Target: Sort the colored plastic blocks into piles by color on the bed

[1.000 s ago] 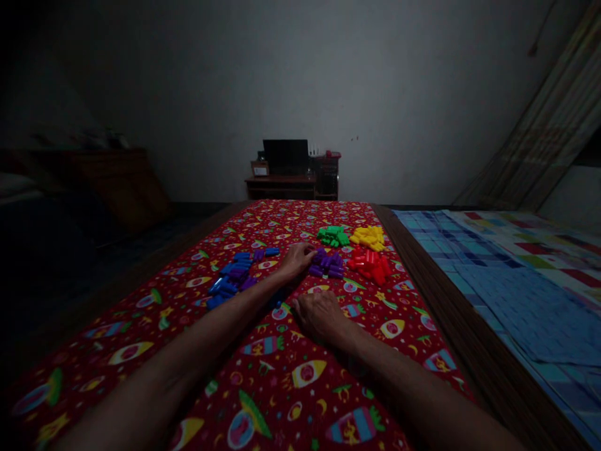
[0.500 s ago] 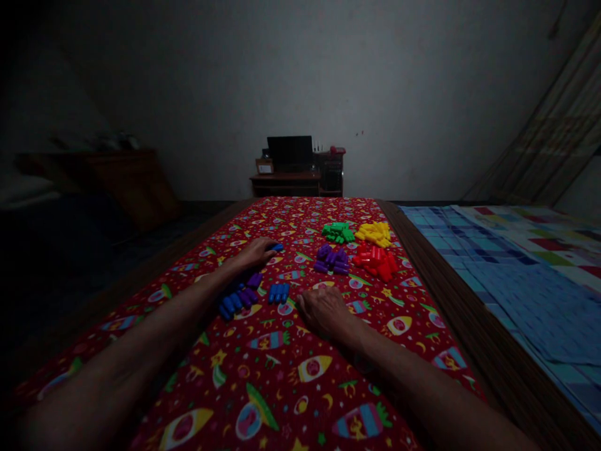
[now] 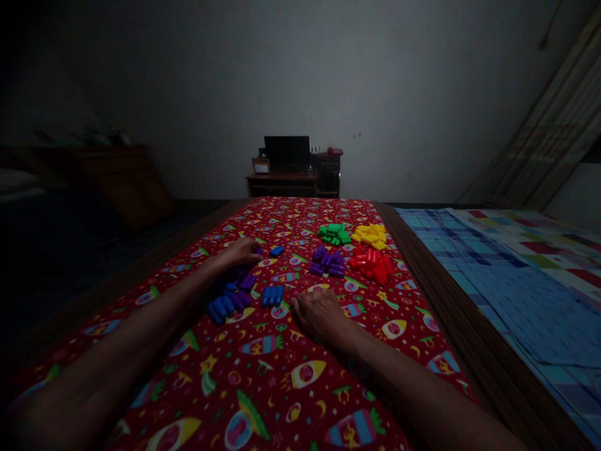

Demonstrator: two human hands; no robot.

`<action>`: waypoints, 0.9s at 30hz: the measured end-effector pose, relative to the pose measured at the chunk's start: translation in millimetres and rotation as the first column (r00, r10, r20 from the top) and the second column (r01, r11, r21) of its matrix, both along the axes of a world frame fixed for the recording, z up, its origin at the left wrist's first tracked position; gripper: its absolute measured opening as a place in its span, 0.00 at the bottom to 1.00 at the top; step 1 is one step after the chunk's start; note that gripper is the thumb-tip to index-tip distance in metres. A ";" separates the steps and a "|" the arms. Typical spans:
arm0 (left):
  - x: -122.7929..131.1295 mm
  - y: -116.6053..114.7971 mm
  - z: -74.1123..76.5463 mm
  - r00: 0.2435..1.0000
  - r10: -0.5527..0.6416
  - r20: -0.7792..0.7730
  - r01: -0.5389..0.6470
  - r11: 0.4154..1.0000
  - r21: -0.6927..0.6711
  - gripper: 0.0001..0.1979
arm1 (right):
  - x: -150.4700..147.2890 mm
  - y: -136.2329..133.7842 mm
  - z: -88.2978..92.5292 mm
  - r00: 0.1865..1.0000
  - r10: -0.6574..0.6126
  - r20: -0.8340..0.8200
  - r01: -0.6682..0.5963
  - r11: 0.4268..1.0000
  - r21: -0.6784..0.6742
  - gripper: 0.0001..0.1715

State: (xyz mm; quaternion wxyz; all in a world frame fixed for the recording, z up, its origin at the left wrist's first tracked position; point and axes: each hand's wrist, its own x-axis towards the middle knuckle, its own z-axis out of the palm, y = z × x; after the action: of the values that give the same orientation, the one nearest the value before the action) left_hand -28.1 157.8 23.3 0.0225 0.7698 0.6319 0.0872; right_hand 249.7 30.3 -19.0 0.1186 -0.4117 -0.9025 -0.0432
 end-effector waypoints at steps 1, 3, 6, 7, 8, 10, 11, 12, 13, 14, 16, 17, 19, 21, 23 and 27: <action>-2.0 -3.9 1.3 1.000 0.005 0.006 -0.005 1.000 0.014 0.09 | -0.1 -0.5 0.9 1.000 -0.001 0.004 0.001 1.000 0.002 0.26; 0.0 -13.4 2.7 0.999 -0.002 0.052 -0.001 0.998 0.056 0.11 | -0.3 -1.6 3.0 1.000 -0.006 0.012 0.006 1.000 0.006 0.26; 18.2 -29.0 -0.3 0.976 -0.104 0.190 0.091 0.993 0.075 0.15 | -1.2 -2.9 5.8 1.000 -0.020 0.023 0.020 1.000 0.006 0.25; 27.9 -33.7 -3.0 0.957 -0.156 0.243 0.144 0.987 0.066 0.16 | -1.5 -3.0 6.1 0.999 -0.021 0.027 0.021 1.000 0.008 0.25; 39.0 -37.7 -6.4 0.934 -0.208 0.291 0.199 0.978 0.059 0.17 | -1.7 -3.0 6.2 0.999 -0.018 0.031 0.018 1.000 0.012 0.25; 63.9 -42.7 -14.0 0.887 -0.276 0.370 0.274 0.960 0.059 0.17 | -1.7 -2.3 5.6 0.999 -0.010 0.033 0.009 1.000 0.019 0.23; 76.7 -43.5 -17.6 0.872 -0.294 0.391 0.286 0.955 0.080 0.16 | -1.6 -1.9 5.1 0.999 -0.008 0.032 0.007 1.000 0.021 0.23; 89.0 -43.2 -20.4 0.865 -0.301 0.401 0.278 0.953 0.117 0.15 | -1.2 -1.5 4.7 1.000 -0.006 0.029 0.005 1.000 0.022 0.23; 100.0 -42.1 -22.4 0.861 -0.305 0.407 0.263 0.952 0.156 0.15 | -0.8 -1.1 4.4 1.000 -0.002 0.026 0.001 1.000 0.020 0.23; 109.3 -40.6 -23.5 0.862 -0.305 0.404 0.248 0.950 0.190 0.14 | -0.4 -0.8 4.2 1.000 0.001 0.021 -0.002 1.000 0.018 0.23; 120.1 -37.9 -22.9 0.871 -0.312 0.380 0.241 0.945 0.222 0.14 | 0.3 -0.5 4.2 1.000 0.006 0.012 -0.006 1.000 0.014 0.23; 120.8 -37.6 -21.6 0.878 -0.325 0.350 0.256 0.939 0.230 0.14 | 0.5 -0.5 4.2 1.000 0.006 0.006 -0.006 1.000 0.012 0.23; 111.7 -40.3 -17.9 0.892 -0.368 0.262 0.308 0.920 0.243 0.14 | 0.6 -0.6 4.0 1.000 0.005 -0.010 -0.004 1.000 0.011 0.23; 89.8 -47.1 -13.4 0.919 -0.360 0.159 0.314 0.915 0.253 0.13 | 0.7 -0.6 3.2 1.000 0.008 -0.027 -0.008 1.000 0.016 0.24; 59.3 -55.7 -9.1 0.958 -0.277 0.069 0.253 0.937 0.243 0.13 | 0.7 -0.6 1.8 0.999 0.011 -0.037 -0.010 1.000 0.015 0.24; -2.5 -67.1 -6.1 0.994 -0.104 -0.044 0.110 0.980 0.164 0.14 | 1.0 -0.2 -1.0 0.999 0.017 -0.032 -0.017 1.000 0.011 0.25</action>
State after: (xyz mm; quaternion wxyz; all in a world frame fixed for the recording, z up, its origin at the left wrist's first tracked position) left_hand -30.6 90.7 17.2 -0.0484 0.8033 0.5803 0.1246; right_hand 250.7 30.2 -20.0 0.1356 -0.4041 -0.9037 -0.0406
